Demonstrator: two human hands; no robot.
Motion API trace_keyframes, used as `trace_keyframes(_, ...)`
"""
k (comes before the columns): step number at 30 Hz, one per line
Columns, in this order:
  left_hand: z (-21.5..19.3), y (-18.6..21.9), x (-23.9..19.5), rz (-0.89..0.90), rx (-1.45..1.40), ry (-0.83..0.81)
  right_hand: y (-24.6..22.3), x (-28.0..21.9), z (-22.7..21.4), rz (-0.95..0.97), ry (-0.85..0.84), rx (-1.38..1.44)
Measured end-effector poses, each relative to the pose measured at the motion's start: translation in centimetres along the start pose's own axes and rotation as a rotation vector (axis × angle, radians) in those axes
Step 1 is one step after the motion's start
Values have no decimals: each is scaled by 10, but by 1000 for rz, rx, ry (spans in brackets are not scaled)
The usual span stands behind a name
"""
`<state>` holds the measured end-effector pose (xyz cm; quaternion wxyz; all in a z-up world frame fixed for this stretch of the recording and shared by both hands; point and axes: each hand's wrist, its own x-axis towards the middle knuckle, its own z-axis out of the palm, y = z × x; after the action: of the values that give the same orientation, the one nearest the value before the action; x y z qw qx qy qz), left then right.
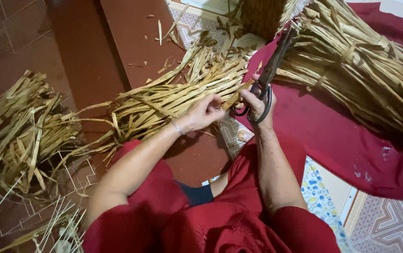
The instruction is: The person sits on the floor and uses large shears to cut bundles of dried plant stalks into shorter pieces. The cut pieces are gathered into a pile on the floor.
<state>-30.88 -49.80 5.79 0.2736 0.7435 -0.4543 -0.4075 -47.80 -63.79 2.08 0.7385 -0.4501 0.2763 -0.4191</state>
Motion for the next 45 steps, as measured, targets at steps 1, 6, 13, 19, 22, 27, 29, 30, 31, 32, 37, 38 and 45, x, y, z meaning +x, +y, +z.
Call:
trace_keyframes(1, 5, 2, 7, 106, -121, 62, 1, 0, 1, 0, -17, -13)
trace_keyframes(6, 21, -10, 42, 301, -308, 271, 12, -2, 13, -87, -115, -210)
trace_keyframes(13, 18, -20, 48, 164, -671, 199, 4, -13, 30, -155, -139, -340)
trace_keyframes(19, 7, -11, 43, 121, -764, 118, 2, -17, 38, -145, -151, -287)
trace_keyframes(22, 7, -15, 39, 150, -702, 134, 0, -17, 38, -119, -120, -250)
trace_keyframes(27, 10, -22, 50, 175, -678, 243, 7, -14, 34, -168, -173, -351)
trace_keyframes(29, -4, -22, 53, 185, -728, 296, 13, -13, 32, -184, -194, -439)
trace_keyframes(30, -13, -22, 54, 190, -752, 323, 17, -16, 33, -185, -204, -453)
trace_keyframes(31, -23, -22, 54, 223, -747, 363, 19, -17, 33, -189, -213, -467)
trace_keyframes(32, -32, -22, 55, 257, -741, 404, 20, -19, 33, -192, -231, -523)
trace_keyframes(37, -57, -19, 45, 284, -842, 455, 12, -29, 43, -381, -324, -677)
trace_keyframes(38, -58, -18, 43, 282, -869, 444, 9, -28, 46, -446, -341, -689)
trace_keyframes(45, -56, -17, 39, 294, -888, 393, -1, -32, 48, -562, -337, -784)
